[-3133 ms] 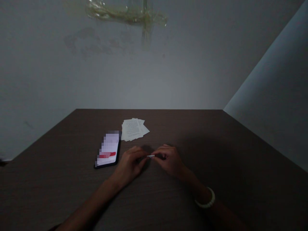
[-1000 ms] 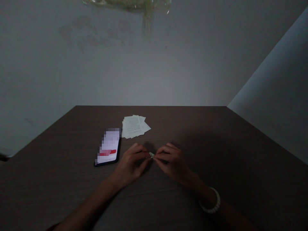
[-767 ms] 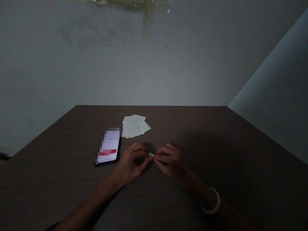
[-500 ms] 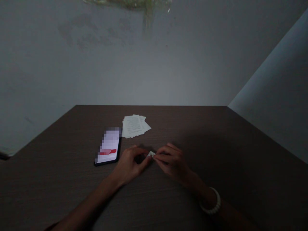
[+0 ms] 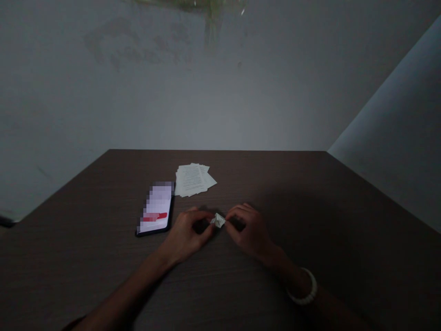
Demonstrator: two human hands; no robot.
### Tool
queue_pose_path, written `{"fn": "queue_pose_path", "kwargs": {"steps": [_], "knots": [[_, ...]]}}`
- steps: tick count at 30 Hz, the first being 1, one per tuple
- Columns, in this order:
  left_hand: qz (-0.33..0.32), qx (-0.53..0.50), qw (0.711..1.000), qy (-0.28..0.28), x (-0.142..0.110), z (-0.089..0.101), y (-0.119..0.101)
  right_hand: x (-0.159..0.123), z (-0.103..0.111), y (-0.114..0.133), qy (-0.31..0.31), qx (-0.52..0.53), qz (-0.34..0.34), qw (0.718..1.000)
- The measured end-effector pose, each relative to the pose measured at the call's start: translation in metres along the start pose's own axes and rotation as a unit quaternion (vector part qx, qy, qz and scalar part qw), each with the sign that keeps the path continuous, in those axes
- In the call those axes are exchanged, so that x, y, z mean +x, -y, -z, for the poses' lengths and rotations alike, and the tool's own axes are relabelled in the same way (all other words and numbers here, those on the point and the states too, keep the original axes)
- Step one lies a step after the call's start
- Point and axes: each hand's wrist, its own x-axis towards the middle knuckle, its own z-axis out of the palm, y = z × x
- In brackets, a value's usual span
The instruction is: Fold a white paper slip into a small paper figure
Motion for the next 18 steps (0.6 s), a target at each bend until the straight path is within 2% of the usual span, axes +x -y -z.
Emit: {"fn": "queue_pose_path", "kwargs": {"steps": [6, 18], "knots": [[-0.005, 0.007, 1.000, 0.019, -0.0003, -0.0003, 0.0029, -0.0011, -0.0007, -0.0009, 0.020, -0.014, -0.067, 0.997], [-0.025, 0.027, 0.997, 0.070, -0.0010, -0.0011, 0.0090, 0.0002, -0.0010, -0.0051, 0.050, -0.011, -0.082, 0.995]]}}
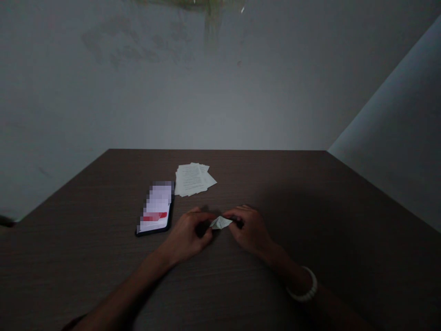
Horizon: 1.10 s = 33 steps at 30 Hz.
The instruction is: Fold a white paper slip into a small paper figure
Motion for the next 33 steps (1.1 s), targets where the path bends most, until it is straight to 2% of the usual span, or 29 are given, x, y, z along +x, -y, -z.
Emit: {"fn": "queue_pose_path", "kwargs": {"steps": [9, 16, 20, 33], "knots": [[-0.025, 0.030, 0.999, -0.008, -0.0011, -0.0050, 0.0053, 0.0024, -0.0008, 0.0003, 0.017, -0.038, 0.027, 0.999], [-0.041, 0.038, 0.998, -0.019, -0.0022, -0.0056, 0.0017, 0.0028, -0.0026, -0.0017, 0.024, -0.030, 0.042, 0.998], [-0.061, 0.052, 0.997, -0.005, -0.0014, -0.0055, -0.0007, 0.0024, -0.0044, 0.0000, 0.017, -0.033, 0.054, 0.998], [-0.071, 0.065, 0.995, -0.030, -0.0002, -0.0078, 0.0005, 0.0026, -0.0068, -0.0016, 0.033, -0.023, 0.093, 0.995]]}}
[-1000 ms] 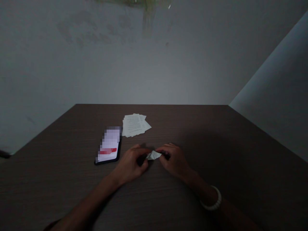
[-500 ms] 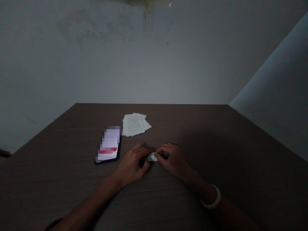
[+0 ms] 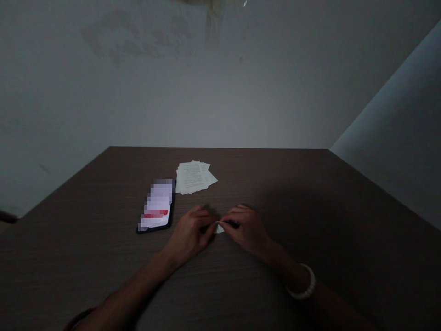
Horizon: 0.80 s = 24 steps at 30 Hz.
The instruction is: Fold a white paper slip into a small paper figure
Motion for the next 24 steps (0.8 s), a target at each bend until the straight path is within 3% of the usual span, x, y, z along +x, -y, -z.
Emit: {"fn": "queue_pose_path", "kwargs": {"steps": [17, 24], "knots": [[-0.052, 0.040, 0.998, 0.021, -0.001, -0.002, 0.009, -0.003, 0.004, -0.001, -0.004, -0.021, -0.011, 1.000], [-0.060, 0.050, 0.996, 0.051, -0.001, 0.001, 0.009, -0.003, 0.006, -0.005, 0.016, -0.024, 0.026, 0.999]]}}
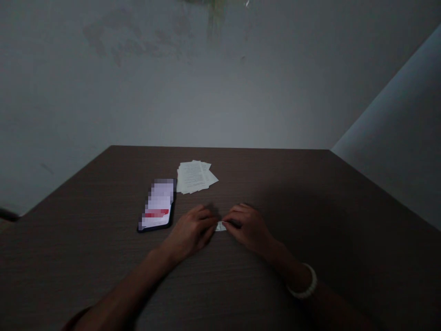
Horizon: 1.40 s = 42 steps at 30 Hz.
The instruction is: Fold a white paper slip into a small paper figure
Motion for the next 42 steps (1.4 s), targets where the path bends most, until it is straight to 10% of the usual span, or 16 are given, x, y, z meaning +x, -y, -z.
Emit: {"fn": "queue_pose_path", "kwargs": {"steps": [42], "knots": [[-0.078, 0.055, 0.993, 0.062, -0.001, 0.013, -0.002, -0.002, 0.021, 0.000, 0.103, -0.122, 0.057, 0.986]]}}
